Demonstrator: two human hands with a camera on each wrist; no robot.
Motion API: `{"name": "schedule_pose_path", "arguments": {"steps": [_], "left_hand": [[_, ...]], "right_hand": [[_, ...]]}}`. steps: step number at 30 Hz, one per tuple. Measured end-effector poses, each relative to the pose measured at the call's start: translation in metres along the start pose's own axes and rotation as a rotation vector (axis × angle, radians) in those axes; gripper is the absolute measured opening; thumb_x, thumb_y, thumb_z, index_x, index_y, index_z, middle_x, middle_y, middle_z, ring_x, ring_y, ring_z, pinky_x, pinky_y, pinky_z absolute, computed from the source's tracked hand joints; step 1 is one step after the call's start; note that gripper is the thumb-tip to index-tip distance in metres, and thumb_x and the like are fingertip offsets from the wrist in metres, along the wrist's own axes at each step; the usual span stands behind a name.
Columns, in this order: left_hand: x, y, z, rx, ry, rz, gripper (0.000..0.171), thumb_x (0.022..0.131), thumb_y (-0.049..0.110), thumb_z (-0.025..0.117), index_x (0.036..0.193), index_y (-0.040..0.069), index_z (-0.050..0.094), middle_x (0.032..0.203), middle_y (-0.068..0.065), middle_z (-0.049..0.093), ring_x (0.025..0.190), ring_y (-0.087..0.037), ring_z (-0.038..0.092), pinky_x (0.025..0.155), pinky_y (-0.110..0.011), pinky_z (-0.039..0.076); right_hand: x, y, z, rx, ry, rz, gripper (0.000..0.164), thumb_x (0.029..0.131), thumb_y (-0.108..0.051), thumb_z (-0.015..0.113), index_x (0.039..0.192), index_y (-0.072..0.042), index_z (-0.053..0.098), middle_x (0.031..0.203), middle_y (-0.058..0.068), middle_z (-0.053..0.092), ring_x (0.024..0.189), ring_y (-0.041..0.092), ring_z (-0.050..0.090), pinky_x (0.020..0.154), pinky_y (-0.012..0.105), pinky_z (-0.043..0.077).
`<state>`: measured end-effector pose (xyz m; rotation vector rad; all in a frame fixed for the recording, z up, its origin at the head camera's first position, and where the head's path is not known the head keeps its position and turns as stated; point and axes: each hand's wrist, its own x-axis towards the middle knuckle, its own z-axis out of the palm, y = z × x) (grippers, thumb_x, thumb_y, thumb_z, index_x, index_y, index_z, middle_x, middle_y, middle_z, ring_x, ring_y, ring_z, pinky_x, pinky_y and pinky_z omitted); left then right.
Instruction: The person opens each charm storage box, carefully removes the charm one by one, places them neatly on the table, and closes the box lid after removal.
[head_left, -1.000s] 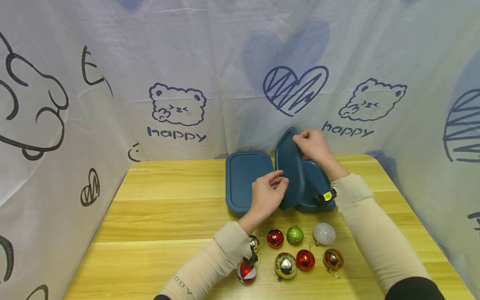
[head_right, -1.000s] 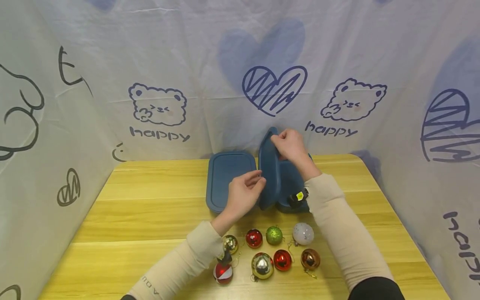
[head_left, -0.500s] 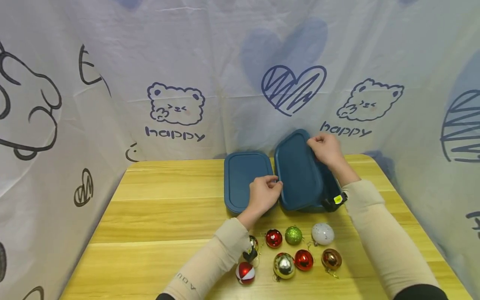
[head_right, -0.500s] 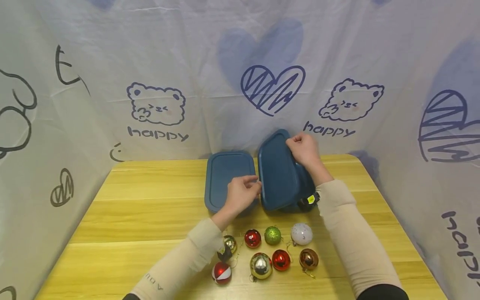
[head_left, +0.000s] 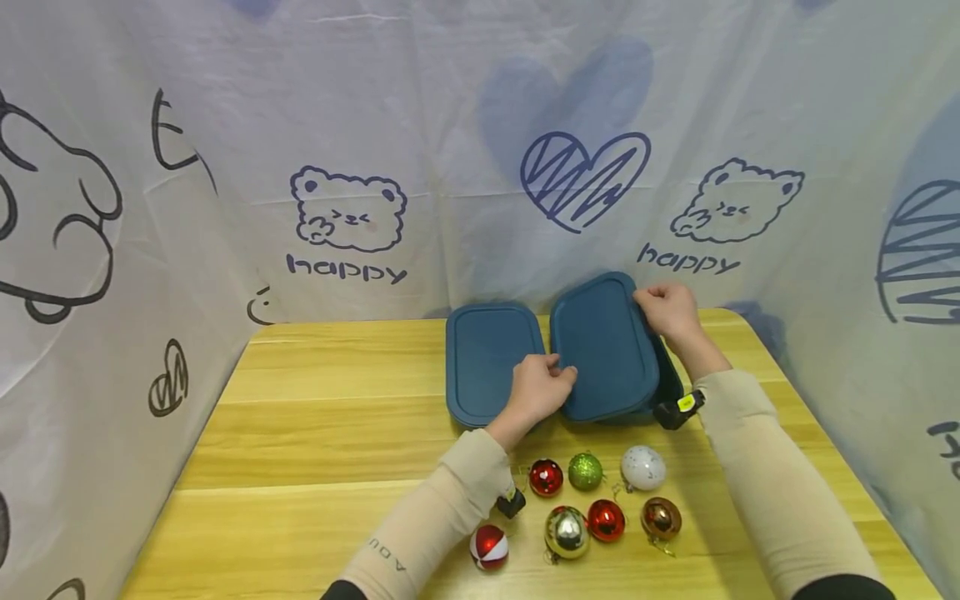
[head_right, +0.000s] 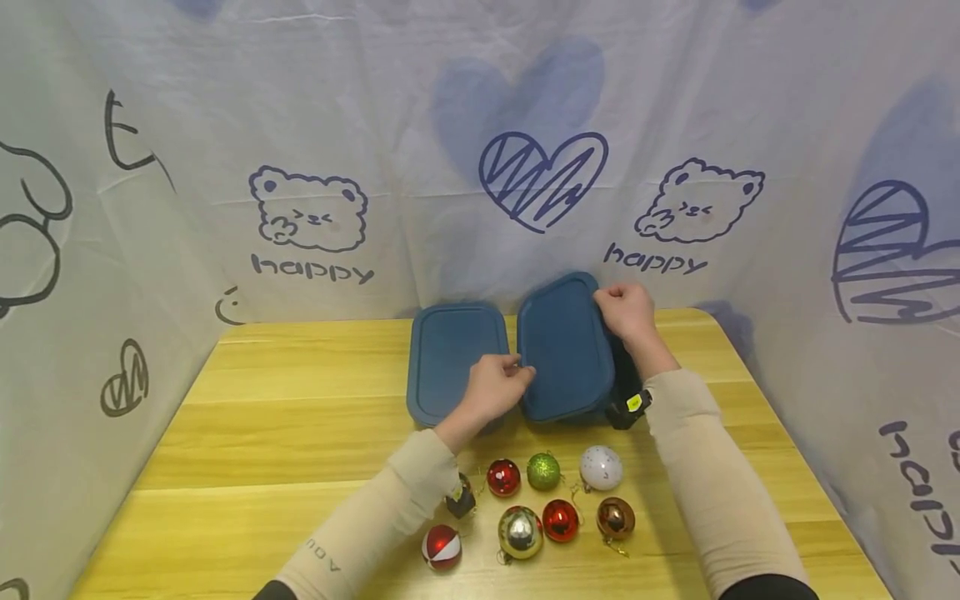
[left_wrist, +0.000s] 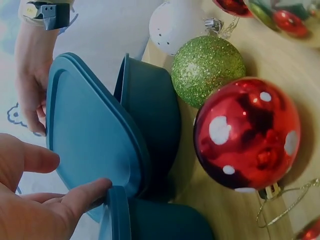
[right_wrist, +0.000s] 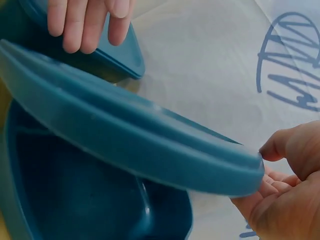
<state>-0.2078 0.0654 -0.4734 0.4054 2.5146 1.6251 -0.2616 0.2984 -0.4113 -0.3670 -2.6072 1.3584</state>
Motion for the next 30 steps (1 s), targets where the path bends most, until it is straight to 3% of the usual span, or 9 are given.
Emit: {"name": "schedule_pose_path", "arguments": {"steps": [3,6,9,12,16,19,23,26,30], "left_hand": [[0.000,0.002,0.003,-0.014,-0.008,0.002,0.050,0.107,0.019,0.061,0.147,-0.009,0.055,0.078,-0.019,0.073,0.040,-0.009,0.040,0.057,-0.023,0.040],[0.002,0.004,0.007,-0.023,-0.030,0.004,0.048,0.108,0.018,0.059,0.146,-0.011,0.055,0.046,-0.005,0.042,0.038,-0.009,0.024,0.050,-0.023,0.032],[0.001,0.007,0.011,-0.015,-0.042,0.002,0.049,0.109,0.019,0.057,0.148,-0.011,0.054,0.052,-0.002,0.047,0.036,-0.010,0.023,0.050,-0.023,0.032],[0.000,0.009,0.015,-0.016,-0.053,-0.017,0.052,0.109,0.021,0.055,0.152,-0.009,0.049,0.096,-0.020,0.074,0.036,-0.011,0.025,0.053,-0.024,0.036],[-0.002,0.009,0.019,-0.026,-0.045,-0.023,0.057,0.110,0.021,0.053,0.157,-0.008,0.041,0.140,-0.030,0.063,0.036,-0.010,0.025,0.052,-0.023,0.036],[-0.003,0.008,0.023,-0.033,-0.034,-0.008,0.059,0.110,0.019,0.052,0.159,-0.010,0.036,0.095,-0.027,0.075,0.034,-0.010,0.023,0.045,-0.024,0.033],[-0.003,0.009,0.029,-0.018,-0.011,0.006,0.060,0.111,0.018,0.051,0.159,-0.012,0.033,0.112,-0.030,0.073,0.038,-0.018,0.033,0.058,-0.029,0.046],[-0.004,0.010,0.034,0.008,0.014,0.017,0.060,0.110,0.019,0.051,0.158,-0.013,0.034,0.161,-0.033,0.041,0.087,-0.035,0.073,0.097,-0.042,0.056],[-0.004,0.008,0.042,0.016,0.028,0.016,0.062,0.109,0.019,0.051,0.159,-0.012,0.033,0.167,-0.032,0.030,0.157,-0.047,0.030,0.126,-0.054,0.034]], "right_hand": [[0.001,0.005,0.000,0.011,-0.003,0.017,0.034,0.102,-0.019,0.055,0.111,0.009,0.071,0.077,-0.003,0.059,0.071,0.013,0.055,0.061,0.024,0.049],[0.001,0.010,0.001,0.022,-0.004,0.036,0.036,0.104,-0.020,0.054,0.115,0.009,0.071,0.081,-0.003,0.059,0.072,0.011,0.055,0.062,0.022,0.049],[0.002,0.016,0.002,0.036,-0.005,0.054,0.034,0.104,-0.020,0.053,0.111,0.009,0.070,0.075,-0.005,0.056,0.068,0.010,0.053,0.060,0.022,0.048],[0.003,0.021,0.004,0.040,-0.004,0.068,0.034,0.105,-0.021,0.053,0.110,0.009,0.070,0.073,-0.007,0.054,0.067,0.009,0.053,0.060,0.022,0.048],[0.004,0.028,0.007,0.046,-0.007,0.077,0.037,0.106,-0.021,0.052,0.115,0.009,0.070,0.079,-0.003,0.056,0.068,0.009,0.054,0.060,0.022,0.049],[0.005,0.031,0.007,0.050,-0.007,0.083,0.037,0.105,-0.020,0.052,0.116,0.010,0.071,0.082,-0.001,0.057,0.068,0.009,0.053,0.060,0.022,0.049],[0.005,0.033,0.008,0.057,0.000,0.104,0.039,0.105,-0.019,0.052,0.122,0.011,0.070,0.092,0.003,0.060,0.071,0.008,0.053,0.061,0.020,0.048],[0.005,0.036,0.010,0.070,0.006,0.126,0.039,0.106,-0.018,0.053,0.124,0.012,0.069,0.095,0.005,0.059,0.072,0.008,0.053,0.061,0.020,0.048],[0.007,0.044,0.011,0.073,-0.001,0.152,0.039,0.107,-0.019,0.053,0.126,0.012,0.068,0.092,0.004,0.057,0.072,0.008,0.053,0.060,0.020,0.048]]}}
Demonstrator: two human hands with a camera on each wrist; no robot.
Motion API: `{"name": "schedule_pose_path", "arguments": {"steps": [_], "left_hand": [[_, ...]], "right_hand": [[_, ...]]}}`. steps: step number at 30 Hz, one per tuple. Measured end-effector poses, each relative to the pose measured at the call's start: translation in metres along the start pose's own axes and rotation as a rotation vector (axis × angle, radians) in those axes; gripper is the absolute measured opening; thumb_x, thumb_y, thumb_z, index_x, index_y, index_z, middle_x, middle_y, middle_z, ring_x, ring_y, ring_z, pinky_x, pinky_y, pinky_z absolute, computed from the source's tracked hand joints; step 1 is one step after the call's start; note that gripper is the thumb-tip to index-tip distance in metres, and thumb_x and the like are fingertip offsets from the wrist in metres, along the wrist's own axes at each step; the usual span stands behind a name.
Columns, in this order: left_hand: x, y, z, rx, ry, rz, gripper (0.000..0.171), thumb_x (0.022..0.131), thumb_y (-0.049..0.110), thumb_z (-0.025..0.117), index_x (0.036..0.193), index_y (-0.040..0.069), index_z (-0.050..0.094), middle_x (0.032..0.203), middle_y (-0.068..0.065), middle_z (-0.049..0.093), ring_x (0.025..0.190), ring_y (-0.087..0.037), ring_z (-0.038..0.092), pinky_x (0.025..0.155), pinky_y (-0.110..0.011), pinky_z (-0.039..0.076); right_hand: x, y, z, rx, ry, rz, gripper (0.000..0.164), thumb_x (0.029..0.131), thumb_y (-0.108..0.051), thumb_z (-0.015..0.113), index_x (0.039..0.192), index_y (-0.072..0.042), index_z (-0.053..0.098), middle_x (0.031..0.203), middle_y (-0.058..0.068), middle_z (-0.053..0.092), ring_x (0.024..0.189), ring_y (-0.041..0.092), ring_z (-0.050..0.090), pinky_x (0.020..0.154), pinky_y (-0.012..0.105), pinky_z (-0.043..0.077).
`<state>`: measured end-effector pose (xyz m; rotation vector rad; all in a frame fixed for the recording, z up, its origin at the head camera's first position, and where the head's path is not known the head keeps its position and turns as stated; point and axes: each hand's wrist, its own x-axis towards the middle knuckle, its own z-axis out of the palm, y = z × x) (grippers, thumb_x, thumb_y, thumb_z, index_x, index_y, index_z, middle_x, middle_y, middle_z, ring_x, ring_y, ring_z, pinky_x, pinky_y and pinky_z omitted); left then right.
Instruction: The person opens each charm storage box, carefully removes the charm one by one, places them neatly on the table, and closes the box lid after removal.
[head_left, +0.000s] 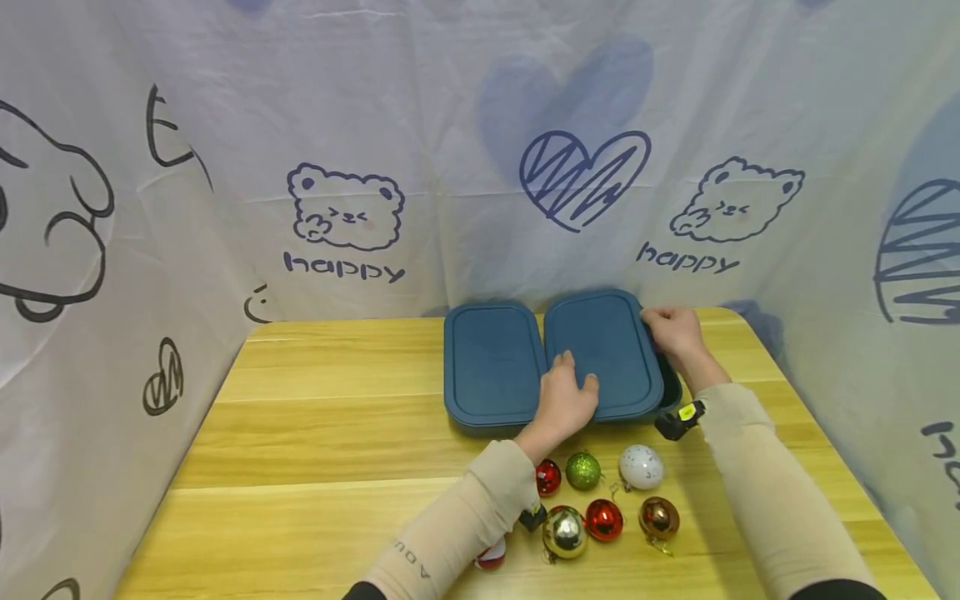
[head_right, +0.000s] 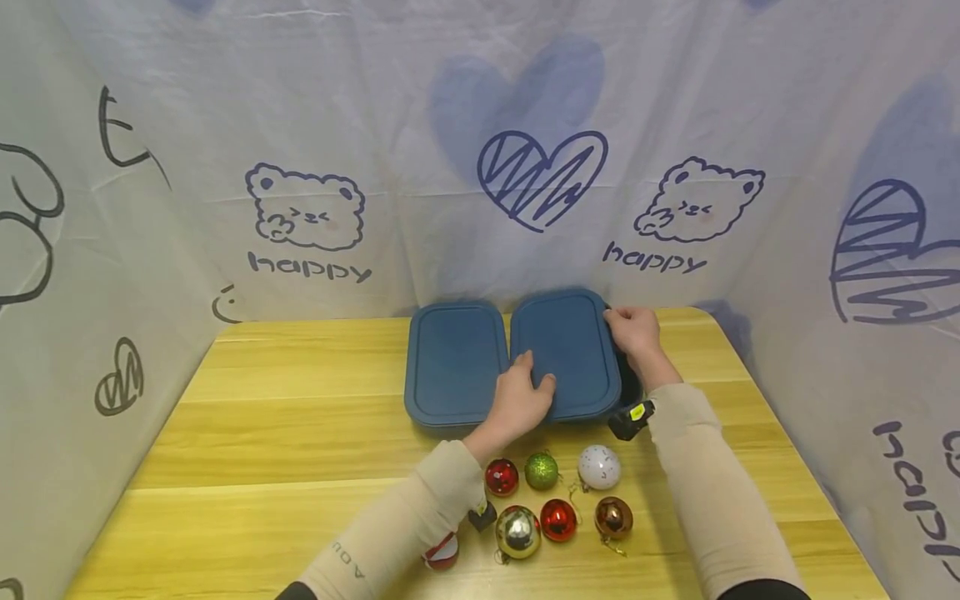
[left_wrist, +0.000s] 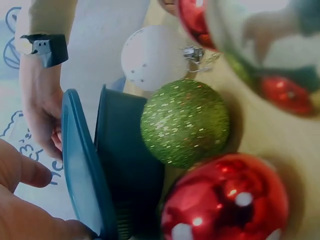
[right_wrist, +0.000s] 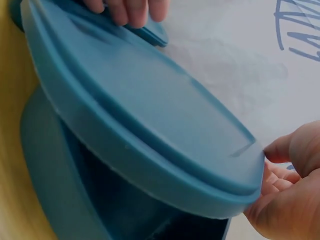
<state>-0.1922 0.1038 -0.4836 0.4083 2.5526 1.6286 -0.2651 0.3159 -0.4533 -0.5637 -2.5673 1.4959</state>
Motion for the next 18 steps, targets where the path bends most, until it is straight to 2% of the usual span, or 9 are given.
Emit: {"name": "schedule_pose_path", "arguments": {"steps": [3,8,11,12,13,14,15,16,18], "left_hand": [[-0.001,-0.004,0.002,-0.011,0.012,0.006,0.062,0.109,0.019,0.051,0.160,-0.010,0.032,0.168,-0.031,0.030,0.158,-0.046,0.028,0.128,-0.056,0.030],[-0.002,-0.010,-0.001,-0.037,0.046,0.030,0.059,0.110,0.018,0.050,0.161,-0.007,0.034,0.168,-0.028,0.032,0.158,-0.042,0.030,0.125,-0.055,0.036],[-0.002,-0.013,-0.004,-0.043,0.072,0.047,0.058,0.110,0.017,0.051,0.161,-0.006,0.036,0.167,-0.026,0.036,0.155,-0.041,0.036,0.120,-0.054,0.042],[-0.002,-0.014,-0.005,-0.046,0.076,0.052,0.057,0.110,0.017,0.051,0.160,-0.006,0.037,0.167,-0.026,0.037,0.150,-0.041,0.046,0.117,-0.052,0.046],[-0.002,-0.015,-0.006,-0.045,0.083,0.057,0.056,0.109,0.016,0.051,0.160,-0.005,0.038,0.165,-0.026,0.040,0.135,-0.039,0.061,0.113,-0.050,0.049],[-0.002,-0.016,-0.007,-0.046,0.092,0.064,0.055,0.109,0.015,0.052,0.159,-0.005,0.040,0.164,-0.025,0.043,0.113,-0.037,0.072,0.102,-0.046,0.055],[-0.002,-0.017,-0.008,-0.047,0.096,0.068,0.054,0.109,0.014,0.052,0.159,-0.005,0.041,0.153,-0.028,0.054,0.087,-0.032,0.074,0.088,-0.042,0.059],[-0.002,-0.018,-0.009,-0.047,0.100,0.072,0.053,0.109,0.013,0.052,0.158,-0.004,0.042,0.138,-0.030,0.066,0.064,-0.027,0.067,0.074,-0.037,0.060],[-0.002,-0.019,-0.011,-0.053,0.111,0.075,0.052,0.108,0.011,0.053,0.157,-0.004,0.044,0.095,-0.026,0.076,0.036,-0.017,0.036,0.049,-0.027,0.044]], "right_hand": [[0.002,0.004,0.002,-0.004,-0.009,0.010,0.042,0.108,-0.021,0.052,0.130,0.012,0.066,0.093,0.004,0.057,0.073,0.008,0.052,0.061,0.019,0.048],[0.003,0.010,0.004,-0.035,-0.010,0.018,0.043,0.110,-0.022,0.051,0.129,0.013,0.066,0.098,0.009,0.058,0.076,0.011,0.053,0.061,0.020,0.046],[0.005,0.014,0.005,-0.055,-0.012,0.033,0.044,0.110,-0.023,0.049,0.133,0.013,0.065,0.110,0.015,0.059,0.084,0.014,0.055,0.063,0.019,0.046],[0.006,0.015,0.006,-0.057,-0.016,0.041,0.045,0.111,-0.023,0.048,0.134,0.012,0.064,0.114,0.016,0.059,0.086,0.016,0.055,0.064,0.018,0.046],[0.006,0.016,0.007,-0.056,-0.018,0.046,0.046,0.111,-0.023,0.048,0.137,0.012,0.063,0.118,0.018,0.059,0.089,0.017,0.056,0.065,0.018,0.047],[0.007,0.017,0.007,-0.057,-0.020,0.051,0.047,0.111,-0.024,0.047,0.138,0.012,0.062,0.122,0.019,0.059,0.092,0.018,0.056,0.065,0.017,0.047],[0.008,0.018,0.007,-0.056,-0.021,0.053,0.048,0.111,-0.024,0.047,0.139,0.012,0.061,0.124,0.020,0.059,0.093,0.019,0.056,0.066,0.017,0.047],[0.008,0.020,0.008,-0.054,-0.024,0.057,0.048,0.111,-0.024,0.047,0.141,0.012,0.060,0.126,0.021,0.058,0.094,0.019,0.056,0.066,0.017,0.046],[0.009,0.022,0.009,-0.053,-0.023,0.057,0.049,0.111,-0.023,0.046,0.142,0.012,0.059,0.127,0.022,0.058,0.095,0.020,0.057,0.066,0.018,0.046]]}}
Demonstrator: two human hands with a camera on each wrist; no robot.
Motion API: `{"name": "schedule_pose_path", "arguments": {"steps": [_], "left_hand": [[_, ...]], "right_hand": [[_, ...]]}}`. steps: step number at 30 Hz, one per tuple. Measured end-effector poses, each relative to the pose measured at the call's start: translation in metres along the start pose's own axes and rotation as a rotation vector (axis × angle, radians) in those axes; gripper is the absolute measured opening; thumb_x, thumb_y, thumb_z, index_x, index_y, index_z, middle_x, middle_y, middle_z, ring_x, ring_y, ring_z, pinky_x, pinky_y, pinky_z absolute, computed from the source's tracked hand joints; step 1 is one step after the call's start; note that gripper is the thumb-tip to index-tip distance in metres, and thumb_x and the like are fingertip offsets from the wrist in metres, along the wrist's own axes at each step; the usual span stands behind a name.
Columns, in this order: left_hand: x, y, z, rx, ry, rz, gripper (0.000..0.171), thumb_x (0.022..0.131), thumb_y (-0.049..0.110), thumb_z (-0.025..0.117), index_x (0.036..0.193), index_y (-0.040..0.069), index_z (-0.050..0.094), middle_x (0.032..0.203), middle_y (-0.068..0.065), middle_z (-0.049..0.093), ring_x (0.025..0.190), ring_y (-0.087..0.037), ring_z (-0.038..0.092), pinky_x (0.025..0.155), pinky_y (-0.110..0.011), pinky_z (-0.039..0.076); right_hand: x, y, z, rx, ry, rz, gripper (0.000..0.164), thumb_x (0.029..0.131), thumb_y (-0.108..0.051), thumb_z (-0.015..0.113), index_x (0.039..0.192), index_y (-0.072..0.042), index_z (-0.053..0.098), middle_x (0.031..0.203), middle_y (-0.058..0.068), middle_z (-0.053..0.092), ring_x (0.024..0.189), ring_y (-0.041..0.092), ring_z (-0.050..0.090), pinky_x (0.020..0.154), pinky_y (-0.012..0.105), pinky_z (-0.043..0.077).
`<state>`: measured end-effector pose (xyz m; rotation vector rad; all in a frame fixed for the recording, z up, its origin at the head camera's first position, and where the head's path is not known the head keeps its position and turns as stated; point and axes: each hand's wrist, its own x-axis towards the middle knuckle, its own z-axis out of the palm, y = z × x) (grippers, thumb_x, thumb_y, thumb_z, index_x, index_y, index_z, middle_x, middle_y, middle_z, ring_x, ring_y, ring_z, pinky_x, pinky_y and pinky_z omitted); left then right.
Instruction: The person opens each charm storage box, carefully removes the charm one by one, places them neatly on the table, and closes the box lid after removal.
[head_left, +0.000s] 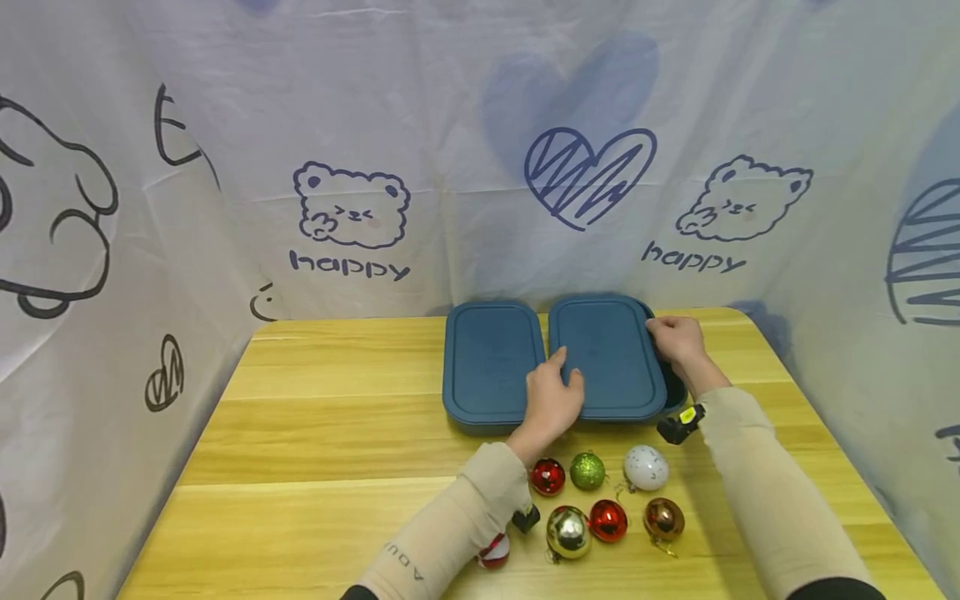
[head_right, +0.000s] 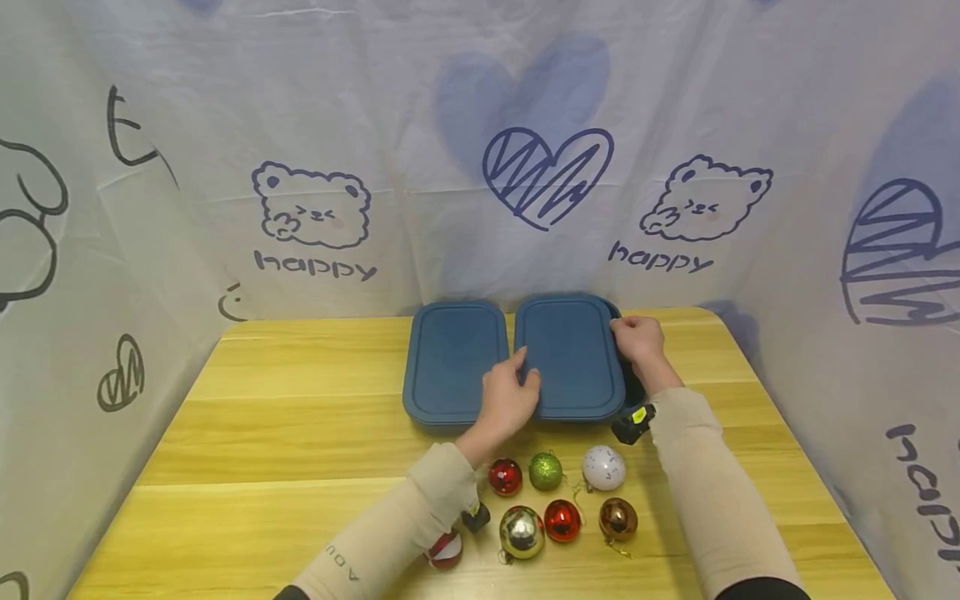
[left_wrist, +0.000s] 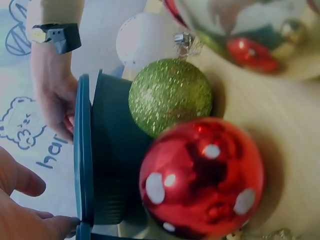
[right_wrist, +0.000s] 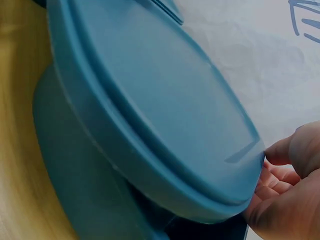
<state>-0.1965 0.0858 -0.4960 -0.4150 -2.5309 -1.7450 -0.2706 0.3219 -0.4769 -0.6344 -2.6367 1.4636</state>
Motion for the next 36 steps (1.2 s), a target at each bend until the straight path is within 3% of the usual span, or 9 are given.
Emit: {"name": "schedule_pose_path", "arguments": {"steps": [2,4,7,14,20,27,32,34,36], "left_hand": [[0.001,0.000,-0.002,-0.009,0.015,0.008,0.050,0.108,0.009,0.053,0.156,-0.004,0.047,0.056,-0.015,0.060,0.032,-0.010,0.024,0.038,-0.024,0.029],[0.002,0.000,-0.004,-0.015,0.024,0.010,0.048,0.107,0.008,0.054,0.154,-0.005,0.049,0.044,-0.002,0.043,0.033,-0.007,0.021,0.038,-0.021,0.024],[0.003,0.001,-0.007,-0.021,0.026,0.015,0.047,0.107,0.007,0.054,0.153,-0.004,0.051,0.045,0.007,0.038,0.036,-0.008,0.023,0.041,-0.020,0.025],[0.004,0.003,-0.006,-0.003,0.003,0.013,0.046,0.107,0.006,0.056,0.153,-0.002,0.053,0.050,0.003,0.047,0.036,-0.008,0.027,0.041,-0.019,0.028],[0.006,0.000,-0.004,0.033,-0.005,0.015,0.047,0.104,0.001,0.059,0.150,0.001,0.057,0.049,0.005,0.038,0.040,-0.007,0.027,0.043,-0.019,0.026],[0.006,-0.002,-0.001,0.020,-0.045,-0.022,0.049,0.103,-0.003,0.058,0.152,0.002,0.055,0.047,0.005,0.038,0.041,-0.008,0.027,0.044,-0.020,0.024],[0.010,-0.004,0.001,0.033,-0.067,-0.043,0.051,0.103,-0.002,0.060,0.153,0.002,0.054,0.045,0.004,0.039,0.039,-0.009,0.026,0.042,-0.020,0.025],[0.011,-0.004,0.002,0.059,-0.075,-0.048,0.050,0.103,0.001,0.064,0.152,0.001,0.055,0.051,-0.002,0.054,0.039,-0.009,0.028,0.044,-0.020,0.028],[0.011,-0.003,0.002,0.090,-0.084,-0.056,0.050,0.102,0.004,0.067,0.151,0.000,0.056,0.071,-0.010,0.072,0.046,-0.007,0.040,0.049,-0.018,0.033]], "right_hand": [[0.001,0.001,0.000,-0.004,0.005,0.006,0.049,0.111,-0.023,0.046,0.143,0.012,0.058,0.128,0.022,0.058,0.095,0.020,0.057,0.067,0.018,0.047],[0.002,0.002,0.001,-0.006,0.011,0.011,0.048,0.111,-0.022,0.047,0.143,0.012,0.059,0.127,0.022,0.058,0.095,0.021,0.057,0.067,0.020,0.047],[0.003,0.003,0.000,-0.022,0.019,0.011,0.047,0.111,-0.023,0.048,0.141,0.012,0.060,0.129,0.023,0.059,0.098,0.023,0.058,0.069,0.022,0.048],[0.002,0.001,-0.004,-0.055,0.044,-0.010,0.047,0.111,-0.023,0.049,0.139,0.012,0.061,0.132,0.027,0.060,0.105,0.030,0.058,0.074,0.027,0.047],[-0.001,-0.002,-0.011,-0.086,0.070,-0.023,0.046,0.109,-0.022,0.049,0.136,0.011,0.064,0.137,0.027,0.060,0.112,0.033,0.058,0.078,0.028,0.048],[-0.002,-0.001,-0.015,-0.078,0.078,-0.013,0.046,0.109,-0.022,0.048,0.139,0.010,0.062,0.138,0.027,0.060,0.107,0.030,0.059,0.075,0.025,0.048],[-0.002,0.000,-0.017,-0.059,0.075,-0.009,0.051,0.109,-0.027,0.050,0.142,0.011,0.060,0.145,0.030,0.057,0.120,0.036,0.059,0.091,0.039,0.054],[-0.002,0.001,-0.017,-0.063,0.068,-0.011,0.053,0.108,-0.029,0.053,0.142,0.011,0.060,0.146,0.031,0.057,0.124,0.039,0.058,0.100,0.046,0.053],[-0.002,0.002,-0.017,-0.066,0.061,-0.010,0.053,0.108,-0.030,0.056,0.142,0.010,0.060,0.146,0.032,0.056,0.127,0.041,0.057,0.106,0.051,0.051]]}}
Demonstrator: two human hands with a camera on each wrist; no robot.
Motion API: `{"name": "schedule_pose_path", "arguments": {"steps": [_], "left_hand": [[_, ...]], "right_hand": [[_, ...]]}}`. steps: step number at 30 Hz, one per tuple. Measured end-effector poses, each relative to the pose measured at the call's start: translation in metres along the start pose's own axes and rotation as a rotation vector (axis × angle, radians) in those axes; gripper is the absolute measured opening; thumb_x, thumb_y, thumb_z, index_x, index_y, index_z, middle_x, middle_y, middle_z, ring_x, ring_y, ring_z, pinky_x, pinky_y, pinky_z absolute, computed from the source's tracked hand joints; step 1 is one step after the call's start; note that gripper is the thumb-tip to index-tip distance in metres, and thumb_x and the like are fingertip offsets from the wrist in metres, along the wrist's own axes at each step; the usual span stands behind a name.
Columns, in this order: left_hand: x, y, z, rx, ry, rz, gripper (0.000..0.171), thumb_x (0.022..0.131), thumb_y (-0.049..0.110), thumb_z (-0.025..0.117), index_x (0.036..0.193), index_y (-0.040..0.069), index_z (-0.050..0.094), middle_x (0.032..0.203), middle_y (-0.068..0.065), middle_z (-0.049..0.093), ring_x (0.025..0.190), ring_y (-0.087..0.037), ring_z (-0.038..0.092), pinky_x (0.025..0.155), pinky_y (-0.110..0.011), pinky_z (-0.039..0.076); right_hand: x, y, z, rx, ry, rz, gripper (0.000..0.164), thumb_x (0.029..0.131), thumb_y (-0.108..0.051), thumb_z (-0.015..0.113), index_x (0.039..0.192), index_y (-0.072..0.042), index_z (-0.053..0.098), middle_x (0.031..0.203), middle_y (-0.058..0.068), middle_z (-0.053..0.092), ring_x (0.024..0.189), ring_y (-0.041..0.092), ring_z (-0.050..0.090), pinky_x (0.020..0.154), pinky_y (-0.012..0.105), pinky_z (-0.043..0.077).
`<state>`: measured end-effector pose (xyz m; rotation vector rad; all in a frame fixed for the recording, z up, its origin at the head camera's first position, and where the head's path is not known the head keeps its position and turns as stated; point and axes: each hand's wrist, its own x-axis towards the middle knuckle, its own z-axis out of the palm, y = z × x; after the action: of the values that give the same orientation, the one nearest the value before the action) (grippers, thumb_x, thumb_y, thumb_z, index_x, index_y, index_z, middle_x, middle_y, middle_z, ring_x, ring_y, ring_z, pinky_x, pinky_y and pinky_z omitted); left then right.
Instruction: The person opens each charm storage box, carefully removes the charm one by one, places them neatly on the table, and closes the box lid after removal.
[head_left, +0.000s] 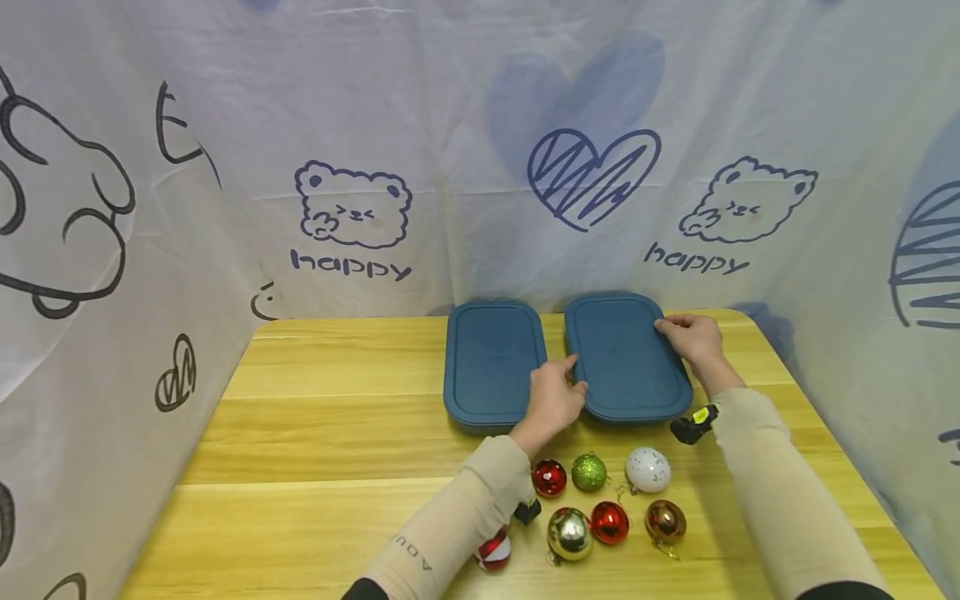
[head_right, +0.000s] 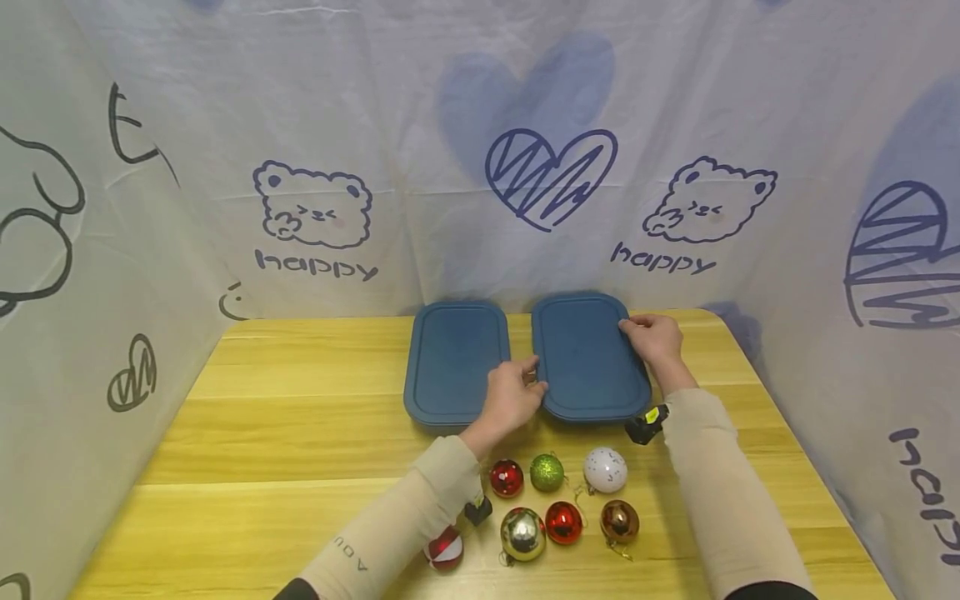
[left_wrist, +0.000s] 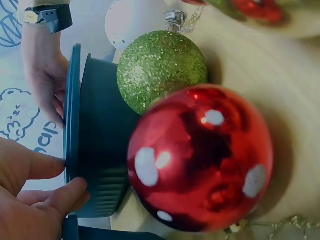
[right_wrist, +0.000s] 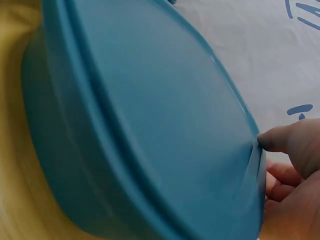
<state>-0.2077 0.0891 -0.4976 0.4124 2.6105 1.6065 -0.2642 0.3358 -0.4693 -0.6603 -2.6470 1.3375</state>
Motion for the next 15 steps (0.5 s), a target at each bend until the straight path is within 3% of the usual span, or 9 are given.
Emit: {"name": "schedule_pose_path", "arguments": {"steps": [2,4,10,15], "left_hand": [[-0.0005,0.0013,0.0000,0.011,-0.011,-0.005,0.049,0.102,0.006,0.068,0.149,-0.002,0.057,0.099,-0.017,0.079,0.054,-0.007,0.048,0.054,-0.019,0.036],[-0.0010,0.0032,0.0002,0.019,-0.015,-0.015,0.048,0.102,0.007,0.069,0.147,-0.004,0.058,0.121,-0.020,0.076,0.062,-0.006,0.053,0.058,-0.019,0.038],[-0.0002,0.0049,0.0009,0.013,-0.030,-0.045,0.050,0.102,0.009,0.070,0.148,-0.004,0.057,0.117,-0.018,0.073,0.057,-0.005,0.046,0.062,-0.020,0.040],[0.0008,0.0055,0.0017,0.026,-0.027,-0.056,0.050,0.101,0.010,0.071,0.148,-0.002,0.058,0.122,-0.017,0.072,0.068,-0.003,0.053,0.065,-0.022,0.042]], "right_hand": [[0.0004,0.0014,0.0005,-0.004,-0.005,-0.002,0.052,0.108,-0.029,0.056,0.142,0.010,0.060,0.147,0.032,0.055,0.130,0.043,0.056,0.110,0.054,0.049],[0.0016,0.0026,0.0013,-0.009,-0.003,0.000,0.052,0.108,-0.029,0.056,0.143,0.010,0.059,0.148,0.032,0.055,0.132,0.044,0.056,0.112,0.055,0.049],[0.0028,0.0049,0.0019,-0.031,-0.004,-0.020,0.052,0.108,-0.029,0.056,0.143,0.010,0.059,0.147,0.032,0.056,0.133,0.045,0.056,0.112,0.055,0.049],[0.0035,0.0079,0.0006,-0.047,-0.025,-0.027,0.052,0.109,-0.028,0.055,0.145,0.010,0.058,0.148,0.032,0.056,0.136,0.047,0.055,0.114,0.057,0.048]]}}
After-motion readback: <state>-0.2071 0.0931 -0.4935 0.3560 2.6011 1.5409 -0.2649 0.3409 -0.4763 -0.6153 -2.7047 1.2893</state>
